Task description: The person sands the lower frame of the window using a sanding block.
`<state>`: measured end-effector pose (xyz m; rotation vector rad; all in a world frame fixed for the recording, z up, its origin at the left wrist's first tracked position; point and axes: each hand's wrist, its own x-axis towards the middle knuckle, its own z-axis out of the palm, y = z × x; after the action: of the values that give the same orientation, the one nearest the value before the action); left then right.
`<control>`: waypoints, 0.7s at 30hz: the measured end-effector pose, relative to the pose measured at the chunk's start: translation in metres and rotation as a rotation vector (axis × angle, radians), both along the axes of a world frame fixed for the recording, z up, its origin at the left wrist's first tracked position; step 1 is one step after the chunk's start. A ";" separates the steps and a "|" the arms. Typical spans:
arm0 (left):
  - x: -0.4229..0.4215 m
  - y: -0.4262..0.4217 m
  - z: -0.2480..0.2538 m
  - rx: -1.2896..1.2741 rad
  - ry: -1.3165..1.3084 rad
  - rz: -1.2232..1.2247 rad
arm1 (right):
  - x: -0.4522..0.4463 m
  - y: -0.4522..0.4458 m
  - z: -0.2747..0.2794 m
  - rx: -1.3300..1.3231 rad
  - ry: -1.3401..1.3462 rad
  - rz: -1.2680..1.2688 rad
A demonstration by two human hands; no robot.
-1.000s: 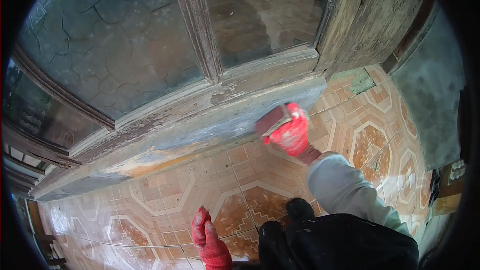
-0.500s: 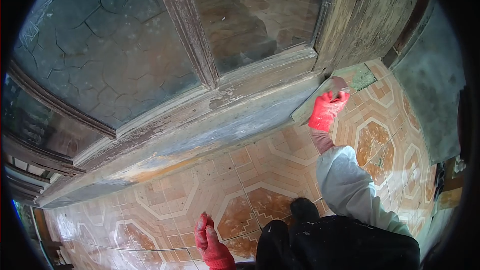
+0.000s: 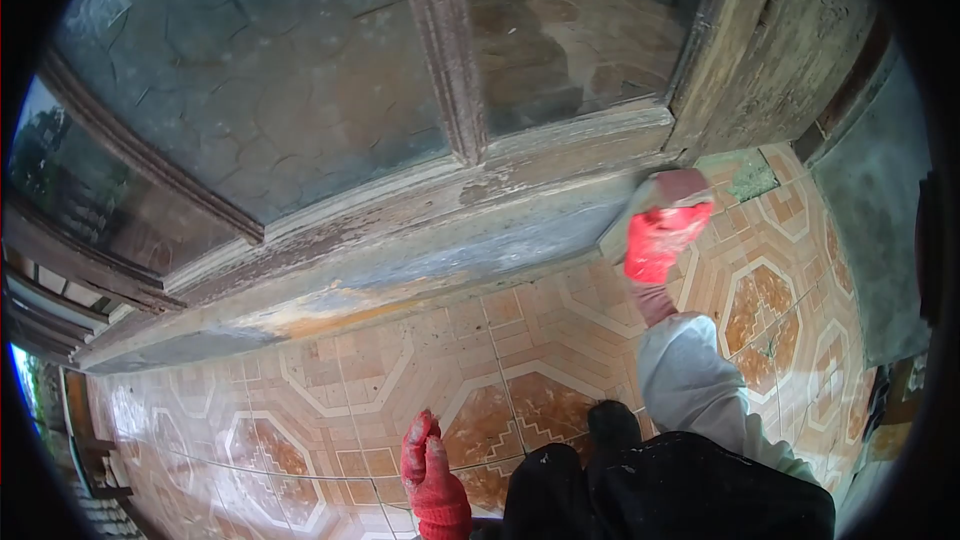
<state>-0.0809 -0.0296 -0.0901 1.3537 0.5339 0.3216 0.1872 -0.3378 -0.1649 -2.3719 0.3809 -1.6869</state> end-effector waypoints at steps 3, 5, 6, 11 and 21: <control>-0.009 0.003 0.001 -0.038 0.018 0.033 | 0.016 -0.030 0.004 0.518 -0.277 0.076; -0.009 0.003 0.003 -0.051 0.019 0.069 | 0.018 -0.034 0.009 0.820 -0.287 0.223; -0.009 0.004 0.002 -0.064 0.017 0.063 | 0.015 -0.032 0.011 0.839 -0.161 0.250; -0.011 0.002 0.007 0.060 -0.031 -0.032 | -0.020 0.106 0.022 -0.147 0.154 0.421; -0.021 0.020 0.015 -0.039 -0.080 0.061 | -0.034 0.241 0.092 -1.684 -0.118 0.396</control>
<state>-0.1014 -0.0095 -0.0746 1.2834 0.5134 0.4120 0.1537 -0.0971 -0.0730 -2.6090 -2.1470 -2.1659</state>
